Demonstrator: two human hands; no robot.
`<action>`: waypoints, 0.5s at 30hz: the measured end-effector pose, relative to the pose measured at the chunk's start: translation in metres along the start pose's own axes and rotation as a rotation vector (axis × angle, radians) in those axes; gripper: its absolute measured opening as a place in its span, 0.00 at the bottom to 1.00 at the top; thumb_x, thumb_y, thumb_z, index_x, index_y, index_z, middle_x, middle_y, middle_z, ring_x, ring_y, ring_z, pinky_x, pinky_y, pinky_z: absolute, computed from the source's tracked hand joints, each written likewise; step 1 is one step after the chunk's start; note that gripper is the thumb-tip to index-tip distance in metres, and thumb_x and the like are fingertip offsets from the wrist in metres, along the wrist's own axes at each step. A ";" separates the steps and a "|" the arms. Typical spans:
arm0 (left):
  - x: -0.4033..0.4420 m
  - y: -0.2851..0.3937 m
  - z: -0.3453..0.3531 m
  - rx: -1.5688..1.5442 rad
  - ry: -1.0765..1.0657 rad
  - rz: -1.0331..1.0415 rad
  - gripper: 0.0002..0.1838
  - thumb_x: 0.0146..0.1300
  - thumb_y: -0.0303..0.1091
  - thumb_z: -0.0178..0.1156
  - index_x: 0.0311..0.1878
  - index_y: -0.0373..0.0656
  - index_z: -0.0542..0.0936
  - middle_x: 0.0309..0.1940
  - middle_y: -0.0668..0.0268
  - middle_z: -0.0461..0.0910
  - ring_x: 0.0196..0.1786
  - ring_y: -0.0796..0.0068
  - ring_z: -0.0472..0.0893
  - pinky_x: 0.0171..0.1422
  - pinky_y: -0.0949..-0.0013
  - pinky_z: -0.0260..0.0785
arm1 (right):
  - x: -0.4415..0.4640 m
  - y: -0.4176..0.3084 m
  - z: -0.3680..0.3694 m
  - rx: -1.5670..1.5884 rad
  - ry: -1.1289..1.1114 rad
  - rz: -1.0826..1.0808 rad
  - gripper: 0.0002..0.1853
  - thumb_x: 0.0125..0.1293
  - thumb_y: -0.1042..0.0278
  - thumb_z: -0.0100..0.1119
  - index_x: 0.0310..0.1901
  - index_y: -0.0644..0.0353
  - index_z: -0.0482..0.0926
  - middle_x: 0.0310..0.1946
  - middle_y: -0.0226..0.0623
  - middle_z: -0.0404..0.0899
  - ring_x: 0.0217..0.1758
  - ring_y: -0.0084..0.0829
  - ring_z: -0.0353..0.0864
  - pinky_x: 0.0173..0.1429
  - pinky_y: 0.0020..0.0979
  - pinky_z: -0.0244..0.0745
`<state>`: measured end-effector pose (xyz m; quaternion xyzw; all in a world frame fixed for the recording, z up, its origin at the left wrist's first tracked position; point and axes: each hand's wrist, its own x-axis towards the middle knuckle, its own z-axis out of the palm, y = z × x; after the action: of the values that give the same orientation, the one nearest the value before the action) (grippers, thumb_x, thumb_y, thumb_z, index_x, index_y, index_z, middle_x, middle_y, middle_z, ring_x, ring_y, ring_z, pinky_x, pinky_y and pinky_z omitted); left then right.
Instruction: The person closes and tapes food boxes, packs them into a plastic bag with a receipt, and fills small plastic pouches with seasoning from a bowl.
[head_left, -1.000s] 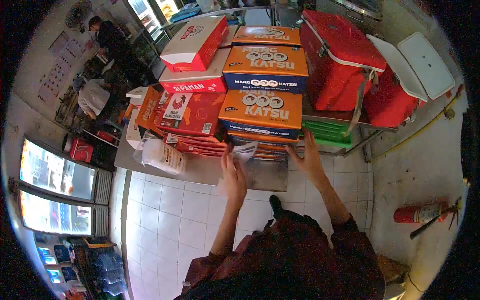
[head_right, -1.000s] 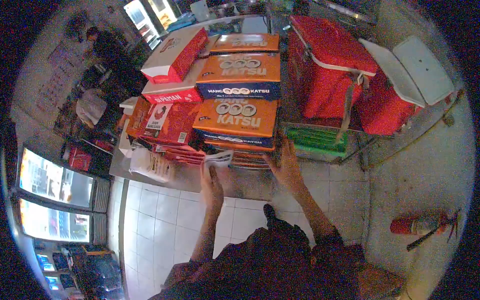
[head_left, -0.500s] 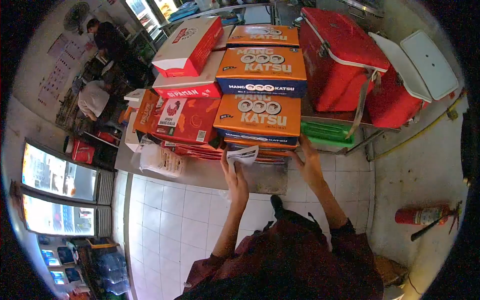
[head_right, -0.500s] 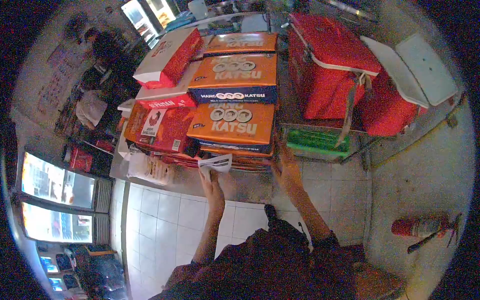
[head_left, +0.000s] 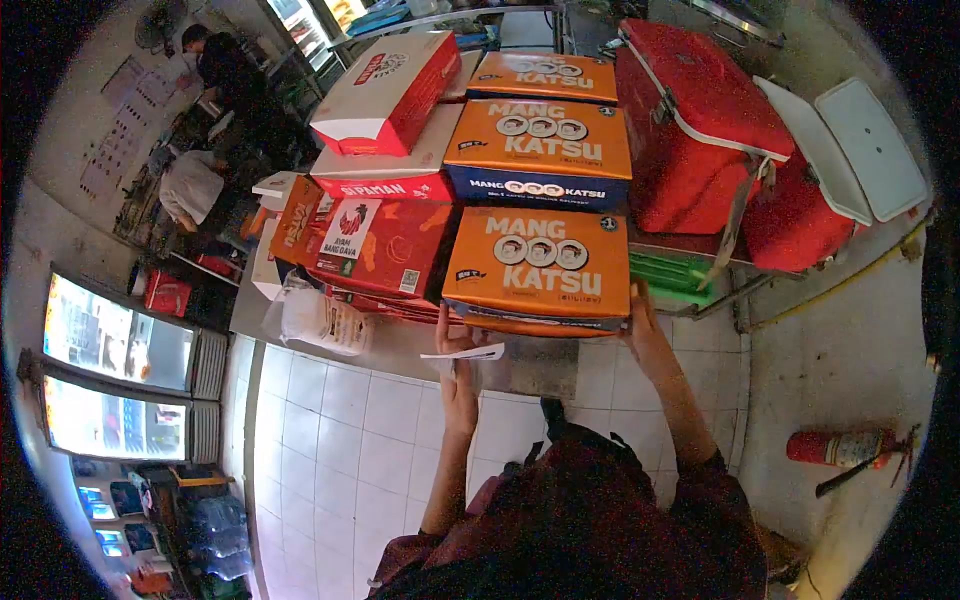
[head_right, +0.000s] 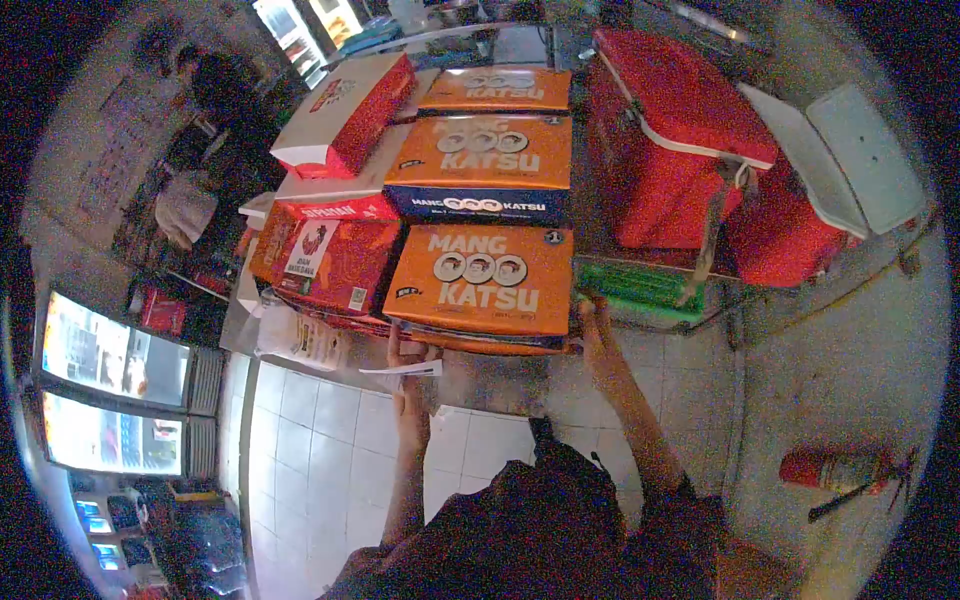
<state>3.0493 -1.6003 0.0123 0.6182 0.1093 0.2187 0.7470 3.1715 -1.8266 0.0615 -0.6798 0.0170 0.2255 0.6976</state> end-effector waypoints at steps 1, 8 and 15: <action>0.001 0.006 0.000 -0.008 0.012 -0.023 0.33 0.69 0.50 0.43 0.67 0.35 0.51 0.63 0.60 0.60 0.61 0.68 0.63 0.64 0.68 0.55 | 0.004 0.001 -0.003 -0.051 -0.032 0.027 0.40 0.65 0.34 0.34 0.70 0.52 0.41 0.66 0.44 0.53 0.67 0.38 0.58 0.62 0.41 0.65; 0.001 0.038 -0.010 -0.047 -0.163 -0.231 0.41 0.66 0.54 0.46 0.71 0.41 0.42 0.53 0.66 0.62 0.56 0.70 0.66 0.63 0.66 0.57 | 0.003 0.004 -0.001 -0.148 -0.104 -0.036 0.39 0.67 0.38 0.37 0.70 0.54 0.40 0.68 0.44 0.47 0.69 0.41 0.53 0.64 0.39 0.63; -0.019 0.044 -0.007 -0.180 -0.113 -0.322 0.45 0.61 0.58 0.51 0.71 0.43 0.43 0.60 0.64 0.59 0.63 0.69 0.60 0.67 0.57 0.51 | -0.019 0.003 -0.005 -0.155 -0.023 -0.012 0.38 0.61 0.66 0.57 0.68 0.61 0.46 0.68 0.49 0.48 0.69 0.47 0.54 0.66 0.38 0.61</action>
<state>3.0213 -1.5968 0.0517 0.5347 0.1447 0.0700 0.8296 3.1554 -1.8372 0.0648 -0.7292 -0.0124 0.2299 0.6444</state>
